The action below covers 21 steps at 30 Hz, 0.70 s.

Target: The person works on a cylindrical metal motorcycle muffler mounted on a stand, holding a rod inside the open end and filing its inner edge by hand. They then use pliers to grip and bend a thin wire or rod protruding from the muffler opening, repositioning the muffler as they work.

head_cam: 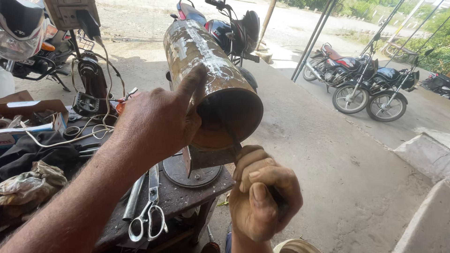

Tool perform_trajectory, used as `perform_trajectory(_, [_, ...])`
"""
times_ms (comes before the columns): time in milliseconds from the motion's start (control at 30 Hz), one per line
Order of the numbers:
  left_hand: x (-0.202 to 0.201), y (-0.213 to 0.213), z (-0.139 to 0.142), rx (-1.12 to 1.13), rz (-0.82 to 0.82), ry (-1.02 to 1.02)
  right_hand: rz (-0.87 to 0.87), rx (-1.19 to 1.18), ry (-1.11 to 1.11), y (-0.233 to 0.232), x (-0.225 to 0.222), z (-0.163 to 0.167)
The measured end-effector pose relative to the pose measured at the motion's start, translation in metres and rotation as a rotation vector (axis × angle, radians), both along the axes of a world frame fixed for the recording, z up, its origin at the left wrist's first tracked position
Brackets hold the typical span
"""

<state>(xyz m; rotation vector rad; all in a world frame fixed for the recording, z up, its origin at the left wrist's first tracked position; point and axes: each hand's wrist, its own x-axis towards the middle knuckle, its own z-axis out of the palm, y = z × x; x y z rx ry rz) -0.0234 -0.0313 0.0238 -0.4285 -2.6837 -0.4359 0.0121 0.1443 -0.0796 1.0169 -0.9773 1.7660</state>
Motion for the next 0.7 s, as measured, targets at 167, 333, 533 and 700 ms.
perform_trajectory(167, [-0.003,0.0,-0.01,0.043,-0.046,0.118,-0.069,-0.018,-0.064,-0.006,-0.008,-0.006])
perform_trajectory(333, [-0.005,-0.001,-0.019,0.089,-0.102,0.247,-0.132,0.06,-0.081,-0.013,-0.022,0.002])
perform_trajectory(533, [-0.005,0.004,-0.024,0.098,-0.006,0.086,-0.104,0.167,-0.124,-0.002,-0.041,0.022])
perform_trajectory(700, [-0.003,0.001,-0.028,0.114,-0.057,0.236,-0.14,0.076,-0.094,-0.012,-0.019,0.001])
